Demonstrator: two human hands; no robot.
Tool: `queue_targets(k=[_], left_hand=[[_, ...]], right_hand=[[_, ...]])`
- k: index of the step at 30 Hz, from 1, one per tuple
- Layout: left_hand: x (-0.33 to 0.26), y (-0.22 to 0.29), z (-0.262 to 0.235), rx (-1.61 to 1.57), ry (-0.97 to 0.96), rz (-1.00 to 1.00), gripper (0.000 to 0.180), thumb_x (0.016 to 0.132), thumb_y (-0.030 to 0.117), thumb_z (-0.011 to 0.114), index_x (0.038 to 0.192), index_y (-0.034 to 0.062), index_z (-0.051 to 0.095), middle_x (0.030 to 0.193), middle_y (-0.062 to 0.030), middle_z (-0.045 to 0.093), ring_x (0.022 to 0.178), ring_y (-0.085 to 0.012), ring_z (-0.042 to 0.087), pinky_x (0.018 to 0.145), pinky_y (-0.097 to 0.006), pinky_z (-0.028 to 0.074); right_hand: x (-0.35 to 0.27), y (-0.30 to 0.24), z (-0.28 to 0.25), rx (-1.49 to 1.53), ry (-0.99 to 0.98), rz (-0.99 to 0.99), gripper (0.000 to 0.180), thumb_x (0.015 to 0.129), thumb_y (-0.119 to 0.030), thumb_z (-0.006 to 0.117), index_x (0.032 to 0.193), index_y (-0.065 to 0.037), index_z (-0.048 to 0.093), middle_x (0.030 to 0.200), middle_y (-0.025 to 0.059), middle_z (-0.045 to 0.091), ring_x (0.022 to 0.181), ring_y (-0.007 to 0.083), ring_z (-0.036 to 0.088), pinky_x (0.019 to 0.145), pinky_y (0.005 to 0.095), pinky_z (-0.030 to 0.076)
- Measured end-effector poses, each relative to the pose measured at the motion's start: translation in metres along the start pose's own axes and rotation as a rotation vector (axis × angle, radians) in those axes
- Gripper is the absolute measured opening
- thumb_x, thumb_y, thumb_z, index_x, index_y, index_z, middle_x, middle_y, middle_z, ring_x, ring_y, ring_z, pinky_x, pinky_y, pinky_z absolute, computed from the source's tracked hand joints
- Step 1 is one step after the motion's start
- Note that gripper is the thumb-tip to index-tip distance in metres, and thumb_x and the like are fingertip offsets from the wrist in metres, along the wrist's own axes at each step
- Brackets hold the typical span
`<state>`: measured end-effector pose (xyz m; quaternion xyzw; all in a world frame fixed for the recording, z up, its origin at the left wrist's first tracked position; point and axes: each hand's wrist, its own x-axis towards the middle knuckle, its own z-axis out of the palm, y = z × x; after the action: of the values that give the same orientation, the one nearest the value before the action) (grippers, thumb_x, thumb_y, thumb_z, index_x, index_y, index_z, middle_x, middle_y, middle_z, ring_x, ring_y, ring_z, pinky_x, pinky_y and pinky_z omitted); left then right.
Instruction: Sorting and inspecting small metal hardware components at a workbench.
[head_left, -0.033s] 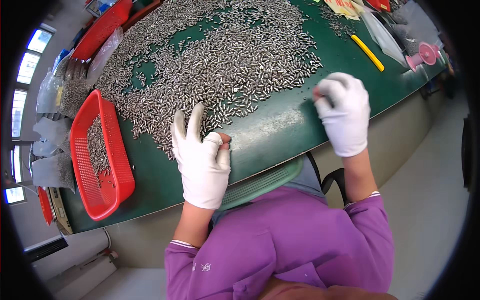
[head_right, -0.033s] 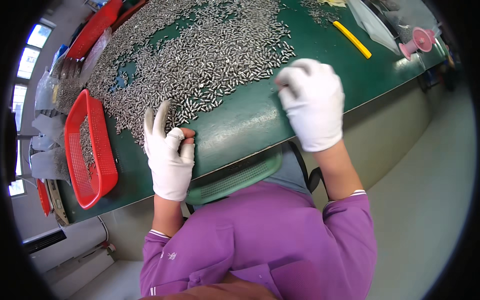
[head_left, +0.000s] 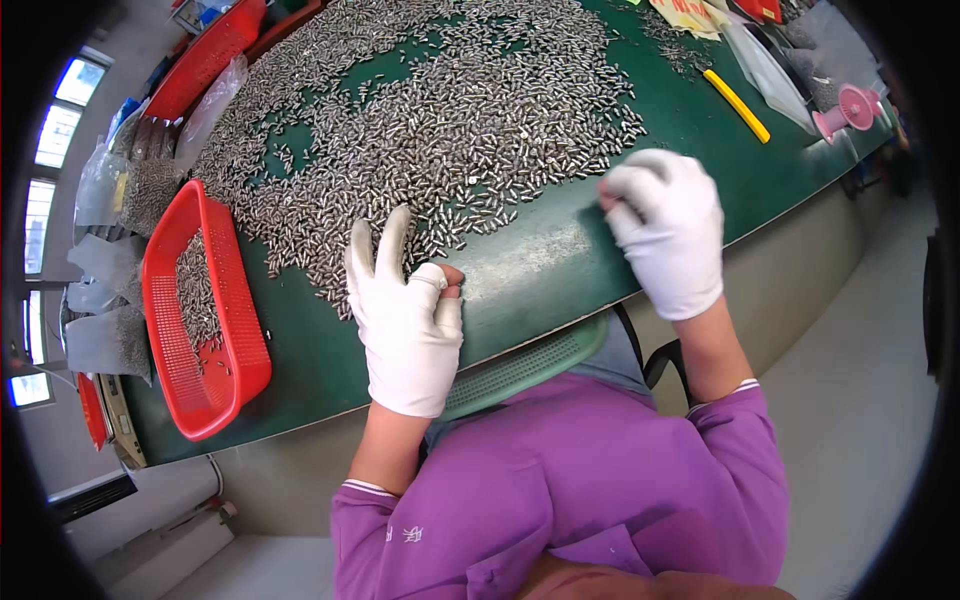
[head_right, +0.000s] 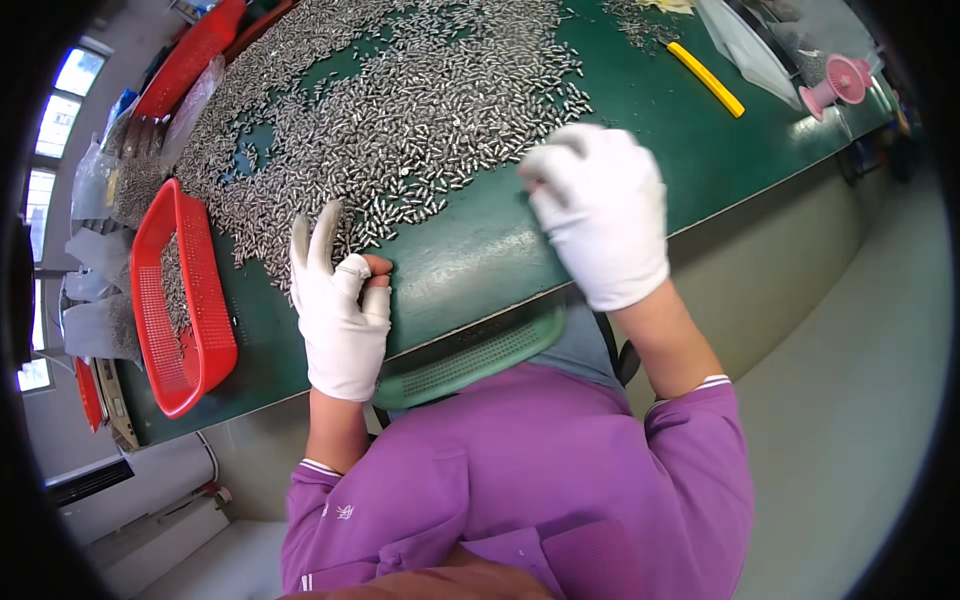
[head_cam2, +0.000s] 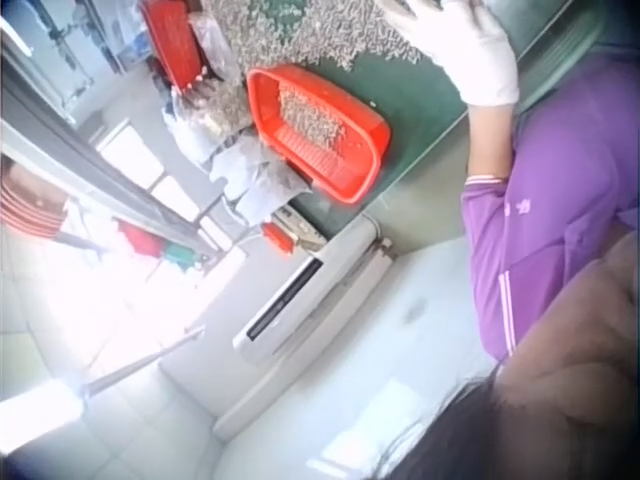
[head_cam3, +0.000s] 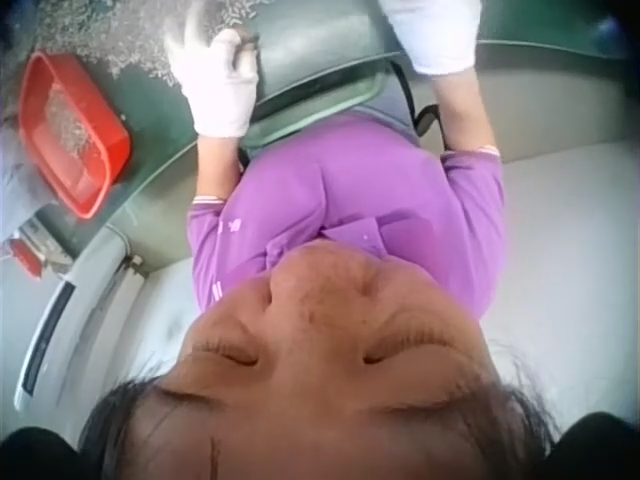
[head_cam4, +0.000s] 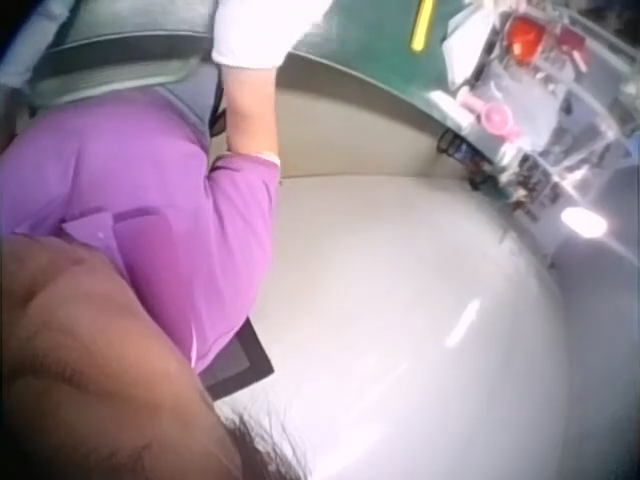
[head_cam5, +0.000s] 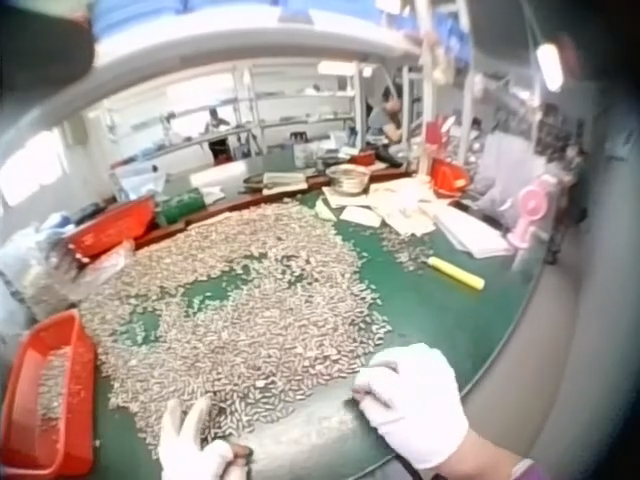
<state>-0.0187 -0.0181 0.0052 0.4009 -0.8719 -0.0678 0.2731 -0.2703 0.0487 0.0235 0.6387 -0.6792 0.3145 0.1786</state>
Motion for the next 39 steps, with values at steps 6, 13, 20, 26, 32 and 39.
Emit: queue_targets(k=[6, 13, 20, 26, 32, 39], left_hand=[[0.002, 0.002, 0.006, 0.004, 0.027, -0.032, 0.019, 0.075, -0.001, 0.072, 0.089, 0.0076, 0.062, 0.150, -0.0176, 0.049, 0.141, -0.0496, 0.039, 0.113, -0.054, 0.037], [0.002, -0.006, 0.007, -0.062, 0.016, -0.013, 0.015, 0.079, 0.009, 0.075, 0.089, 0.0117, 0.065, 0.144, -0.0235, 0.052, 0.136, -0.0552, 0.040, 0.112, -0.061, 0.036], [0.004, -0.006, 0.006, -0.063, 0.029, 0.003, 0.015, 0.077, 0.009, 0.075, 0.089, 0.0116, 0.065, 0.144, -0.0238, 0.053, 0.135, -0.0564, 0.040, 0.110, -0.062, 0.037], [0.002, -0.005, 0.006, -0.082, 0.039, -0.010, 0.015, 0.077, 0.008, 0.076, 0.088, 0.0113, 0.065, 0.145, -0.0227, 0.052, 0.135, -0.0556, 0.041, 0.110, -0.061, 0.037], [0.000, -0.002, 0.002, -0.073, -0.018, -0.082, 0.016, 0.076, 0.011, 0.077, 0.087, 0.0085, 0.065, 0.150, -0.0233, 0.045, 0.142, -0.0534, 0.031, 0.116, -0.061, 0.030], [0.000, -0.003, 0.002, -0.060, -0.032, -0.074, 0.017, 0.076, 0.010, 0.076, 0.088, 0.0084, 0.065, 0.150, -0.0232, 0.045, 0.142, -0.0542, 0.032, 0.116, -0.061, 0.031]], right_hand=[[0.013, -0.049, 0.032, 0.047, -0.260, -0.118, 0.010, 0.077, -0.019, 0.075, 0.087, -0.020, 0.072, 0.085, -0.0004, 0.063, 0.081, 0.0250, 0.061, 0.071, 0.0397, 0.050], [0.016, -0.056, 0.038, 0.096, -0.359, -0.196, 0.006, 0.081, -0.022, 0.072, 0.086, -0.019, 0.071, 0.082, -0.0003, 0.062, 0.080, 0.0248, 0.061, 0.069, 0.0402, 0.049], [0.010, -0.062, 0.034, 0.212, -0.438, -0.196, 0.010, 0.082, -0.021, 0.071, 0.091, -0.017, 0.071, 0.085, 0.0010, 0.065, 0.080, 0.0260, 0.062, 0.072, 0.0406, 0.049], [0.008, -0.059, 0.038, 0.223, -0.280, -0.095, 0.011, 0.084, -0.024, 0.070, 0.084, -0.014, 0.065, 0.083, 0.0059, 0.061, 0.082, 0.0273, 0.063, 0.071, 0.0418, 0.052], [0.012, -0.071, 0.043, 0.180, -0.385, -0.016, 0.014, 0.083, -0.027, 0.072, 0.088, -0.014, 0.071, 0.085, 0.0058, 0.063, 0.087, 0.0279, 0.063, 0.078, 0.0415, 0.051], [0.007, -0.072, 0.037, 0.313, -0.451, -0.042, 0.010, 0.081, -0.022, 0.072, 0.086, -0.013, 0.071, 0.084, 0.0063, 0.063, 0.085, 0.0290, 0.063, 0.076, 0.0427, 0.052]])
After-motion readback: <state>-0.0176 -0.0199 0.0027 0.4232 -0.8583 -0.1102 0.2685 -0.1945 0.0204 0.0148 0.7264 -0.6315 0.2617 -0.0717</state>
